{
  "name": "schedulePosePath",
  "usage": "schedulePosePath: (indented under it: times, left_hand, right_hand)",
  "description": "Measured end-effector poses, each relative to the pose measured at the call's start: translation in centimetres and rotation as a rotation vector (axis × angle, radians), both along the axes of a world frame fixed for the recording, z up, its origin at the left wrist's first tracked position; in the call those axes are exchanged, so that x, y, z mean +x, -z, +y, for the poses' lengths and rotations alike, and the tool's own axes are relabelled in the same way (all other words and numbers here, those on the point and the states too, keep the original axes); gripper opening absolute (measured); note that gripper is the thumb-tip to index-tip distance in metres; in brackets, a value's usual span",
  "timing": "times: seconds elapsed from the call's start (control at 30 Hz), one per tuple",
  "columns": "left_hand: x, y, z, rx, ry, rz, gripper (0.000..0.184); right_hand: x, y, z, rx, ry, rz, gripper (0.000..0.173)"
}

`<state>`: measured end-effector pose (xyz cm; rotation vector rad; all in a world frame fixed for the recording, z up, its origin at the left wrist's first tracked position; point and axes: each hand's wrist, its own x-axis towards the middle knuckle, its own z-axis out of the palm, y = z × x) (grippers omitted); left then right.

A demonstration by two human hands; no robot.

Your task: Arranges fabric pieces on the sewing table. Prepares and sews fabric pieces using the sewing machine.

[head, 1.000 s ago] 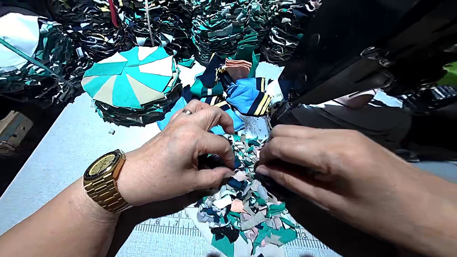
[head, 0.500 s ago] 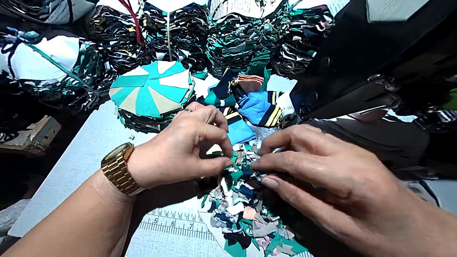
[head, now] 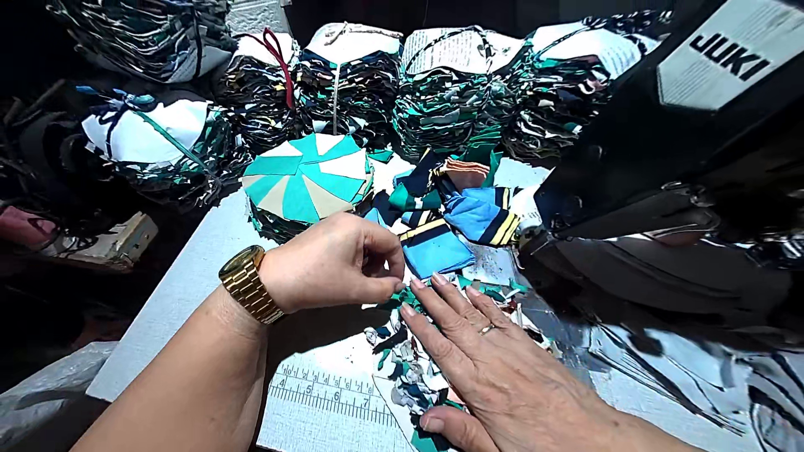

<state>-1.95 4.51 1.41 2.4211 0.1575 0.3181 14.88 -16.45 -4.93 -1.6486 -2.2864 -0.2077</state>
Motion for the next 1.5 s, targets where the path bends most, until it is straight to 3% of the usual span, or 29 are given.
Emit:
schedulePosePath:
  times: [0.23,0.47,0.57,0.67,0.73,0.83,1.07,1.2,1.37,1.5]
  left_hand:
    - [0.2,0.7,-0.1,0.003,0.061,0.040,0.009]
    - [-0.3,0.6,0.0,-0.058,0.083,0.119,0.010]
    - [-0.5,0.2,0.2,-0.111,0.071,0.066,0.013]
    - [-0.7,-0.3,0.2,-0.149,-0.004,0.023,0.013]
    - [-0.8,-0.4,0.6,-0.161,-0.007,0.030,0.013]
    - [-1.3,-0.6,1.0,-0.214,0.076,0.136,0.012]
    - [-1.4,-0.9,0.4,-0.220,0.082,0.389,0.016]
    - [-1.4,-0.6,0.4,-0.151,0.086,0.381,0.013]
    - [-1.5,-0.6,0.7,-0.160,0.120,0.368,0.010]
    - [-1.7,-1.0,0.9,-0.230,0.160,0.250,0.009]
  right_hand:
    - [-1.0,-0.7,0.1,0.157,-0.027,0.020,0.087]
    - [-1.6,0.0,-0.9,0.016,-0.026,-0.009,0.097]
    - [-1.4,-1.2,-0.8,-0.010,-0.059,0.071,0.090]
    - [-0.6,-2.0,0.4,0.118,-0.090,0.128,0.078]
    - [0.6,-2.2,1.0,0.066,-0.125,0.100,0.074]
    - [2.0,-1.2,0.9,-0.097,-0.126,0.061,0.077]
    - [0.2,-0.2,0.1,-0.044,0.042,0.039,0.079]
    - [-0.1,-0.3,0.0,-0.005,0.091,0.010,0.083]
    - [0.4,-0.7,0.5,-0.041,-0.123,0.064,0.077]
    - [0.0,-0.5,0.1,-0.084,-0.097,0.012,0.077]
